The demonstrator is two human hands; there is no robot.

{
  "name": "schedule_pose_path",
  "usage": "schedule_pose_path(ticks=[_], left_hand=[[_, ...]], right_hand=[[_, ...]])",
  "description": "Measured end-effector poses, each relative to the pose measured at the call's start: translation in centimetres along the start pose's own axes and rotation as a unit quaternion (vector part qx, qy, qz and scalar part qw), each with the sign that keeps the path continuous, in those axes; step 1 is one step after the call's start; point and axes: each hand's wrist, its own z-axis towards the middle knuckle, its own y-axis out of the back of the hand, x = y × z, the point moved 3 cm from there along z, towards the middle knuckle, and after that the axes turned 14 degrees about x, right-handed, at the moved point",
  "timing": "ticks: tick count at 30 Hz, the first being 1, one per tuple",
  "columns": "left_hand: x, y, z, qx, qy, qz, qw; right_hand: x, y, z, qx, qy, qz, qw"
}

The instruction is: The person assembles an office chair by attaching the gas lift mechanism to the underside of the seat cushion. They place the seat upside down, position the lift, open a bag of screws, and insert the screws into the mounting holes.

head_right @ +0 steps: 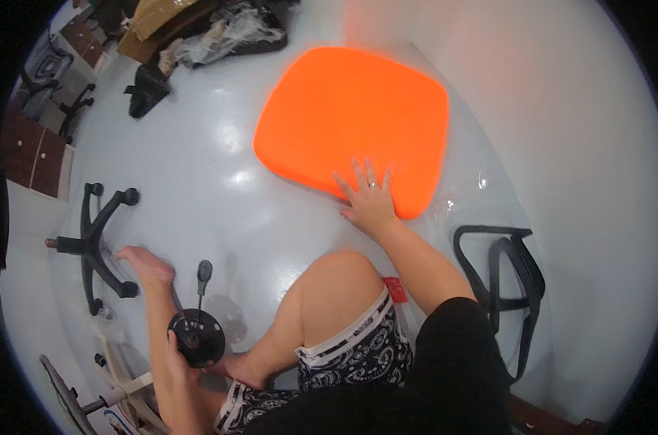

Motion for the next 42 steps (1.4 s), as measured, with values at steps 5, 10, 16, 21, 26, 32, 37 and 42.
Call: schedule_pose_path(ticks=[5, 10, 16, 21, 26, 32, 37, 42], left_hand=[[8.1, -6.0, -7.8, -0.060, 0.085, -0.077, 0.992], [7.3, -6.6, -6.4, -0.032, 0.050, -0.068, 0.996], [6.9, -6.9, -6.5, -0.055, 0.056, -0.050, 0.996], [8.3, -6.1, -4.9, -0.029, 0.013, -0.089, 0.996], [7.8, -6.4, -5.5, -0.046, 0.042, -0.106, 0.992], [7.9, -5.7, -5.3, -0.022, 0.023, -0.081, 0.996], [7.8, -7.7, -4.8, 0.029, 0.058, -0.093, 0.994], [9.3, -5.9, -5.7, 0.022, 0.020, -0.078, 0.996]], right_hand=[[-7.5, -0.7, -6.1, 0.086, 0.044, -0.162, 0.982], [-4.5, 1.7, -4.7, 0.159, 0.060, -0.151, 0.974], [-4.7, 3.1, -3.1, 0.122, 0.172, -0.270, 0.939], [-4.8, 9.8, -1.0, 0.055, 0.177, -0.303, 0.935], [-8.6, 15.5, 1.7, -0.074, 0.176, -0.320, 0.928], [-8.8, 18.1, 2.8, 0.047, 0.073, -0.306, 0.948], [-7.8, 28.6, 5.7, -0.089, 0.119, -0.282, 0.948], [-1.8, 38.5, 7.0, -0.078, 0.106, -0.127, 0.983]])
